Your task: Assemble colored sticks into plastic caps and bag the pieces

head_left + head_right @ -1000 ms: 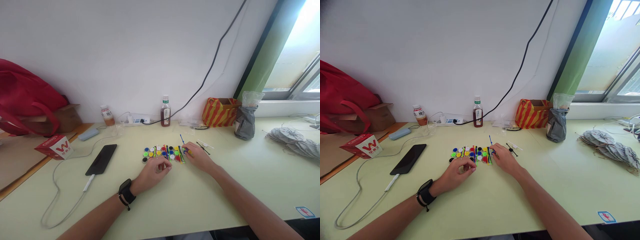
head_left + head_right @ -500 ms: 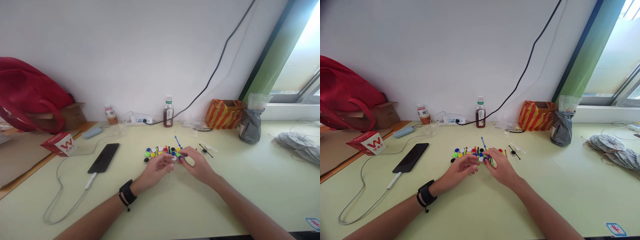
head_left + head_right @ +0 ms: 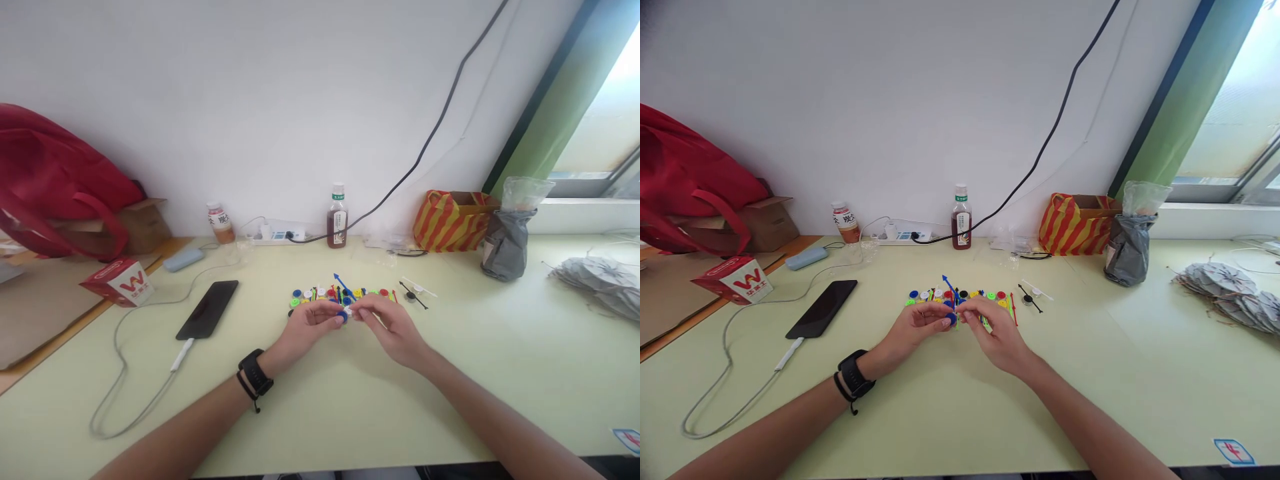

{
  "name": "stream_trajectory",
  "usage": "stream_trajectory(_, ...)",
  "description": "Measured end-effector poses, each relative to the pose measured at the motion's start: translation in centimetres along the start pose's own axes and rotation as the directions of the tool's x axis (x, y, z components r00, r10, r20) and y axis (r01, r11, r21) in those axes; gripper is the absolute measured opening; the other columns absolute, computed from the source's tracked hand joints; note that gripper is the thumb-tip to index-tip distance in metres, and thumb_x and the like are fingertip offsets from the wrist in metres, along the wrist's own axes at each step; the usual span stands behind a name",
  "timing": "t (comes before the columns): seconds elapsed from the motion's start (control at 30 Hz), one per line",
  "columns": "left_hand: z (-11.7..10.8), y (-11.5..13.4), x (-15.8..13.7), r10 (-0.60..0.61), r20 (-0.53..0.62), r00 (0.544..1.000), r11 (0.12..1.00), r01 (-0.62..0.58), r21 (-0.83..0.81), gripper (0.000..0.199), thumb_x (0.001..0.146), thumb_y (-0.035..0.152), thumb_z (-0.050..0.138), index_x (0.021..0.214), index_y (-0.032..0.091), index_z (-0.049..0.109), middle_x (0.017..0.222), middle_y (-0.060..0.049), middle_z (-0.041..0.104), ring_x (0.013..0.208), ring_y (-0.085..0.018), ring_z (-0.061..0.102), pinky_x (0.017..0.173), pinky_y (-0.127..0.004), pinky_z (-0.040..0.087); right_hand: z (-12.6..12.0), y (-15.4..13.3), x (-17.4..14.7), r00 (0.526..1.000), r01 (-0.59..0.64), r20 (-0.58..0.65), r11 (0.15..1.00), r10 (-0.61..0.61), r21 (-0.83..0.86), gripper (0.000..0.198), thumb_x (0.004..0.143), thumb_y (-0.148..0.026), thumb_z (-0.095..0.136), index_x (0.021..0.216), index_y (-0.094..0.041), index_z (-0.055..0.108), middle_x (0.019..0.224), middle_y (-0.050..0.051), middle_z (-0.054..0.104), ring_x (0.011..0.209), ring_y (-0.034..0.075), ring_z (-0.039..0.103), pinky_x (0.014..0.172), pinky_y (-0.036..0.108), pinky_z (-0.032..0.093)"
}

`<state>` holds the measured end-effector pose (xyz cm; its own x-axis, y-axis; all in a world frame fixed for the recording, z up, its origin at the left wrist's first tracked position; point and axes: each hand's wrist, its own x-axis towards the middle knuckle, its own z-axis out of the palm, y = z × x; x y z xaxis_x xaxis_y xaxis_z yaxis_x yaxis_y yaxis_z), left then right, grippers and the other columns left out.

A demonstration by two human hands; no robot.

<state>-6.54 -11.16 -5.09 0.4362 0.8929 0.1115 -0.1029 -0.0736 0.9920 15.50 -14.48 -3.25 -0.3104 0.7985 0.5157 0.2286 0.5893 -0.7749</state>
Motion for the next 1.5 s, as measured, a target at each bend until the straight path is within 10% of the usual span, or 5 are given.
stream_trajectory(0.17,-0.3,-0.2,0.3,0.027,-0.106,0.994,1.000,-0.025,0.015,0.039,0.081,0.038,0.085,0.111,0.016,0.077,0.113,-0.011,0.079,0.102,-0.026,0.074,0.096,-0.042,0.061,-0.6,0.7,0.0,0.989,-0.146,0.032,0.973,0.143,0.176,0.025,0.104,-0.037,0.052,0.127,-0.026,0.052,0.090,0.003,0.066,0.081,0.018,0.064,0.075,0.034,0.056)
stream_trajectory(1.07,-0.3,-0.4,-0.5,0.301,0.027,0.953,0.882,-0.289,0.373,0.017,0.085,0.028,0.082,0.099,0.019,0.079,0.101,-0.008,0.077,0.097,-0.022,0.072,0.089,-0.035,0.058,-0.3,1.1,0.0,0.984,-0.129,0.112,0.985,0.142,-0.115,0.019,0.100,-0.031,0.054,0.113,-0.024,0.066,0.089,0.005,0.070,0.077,0.019,0.062,0.061,0.029,0.049)
stream_trajectory(1.5,-0.5,0.0,-0.9,0.214,0.146,0.966,0.867,-0.257,0.427,0.016,0.090,0.031,0.076,0.093,0.016,0.069,0.096,-0.006,0.071,0.089,-0.018,0.069,0.085,-0.033,0.058,-0.6,1.0,0.1,0.964,-0.195,0.173,0.980,0.200,-0.045,0.020,0.098,-0.029,0.057,0.115,-0.023,0.066,0.097,0.006,0.069,0.081,0.019,0.059,0.064,0.030,0.046)
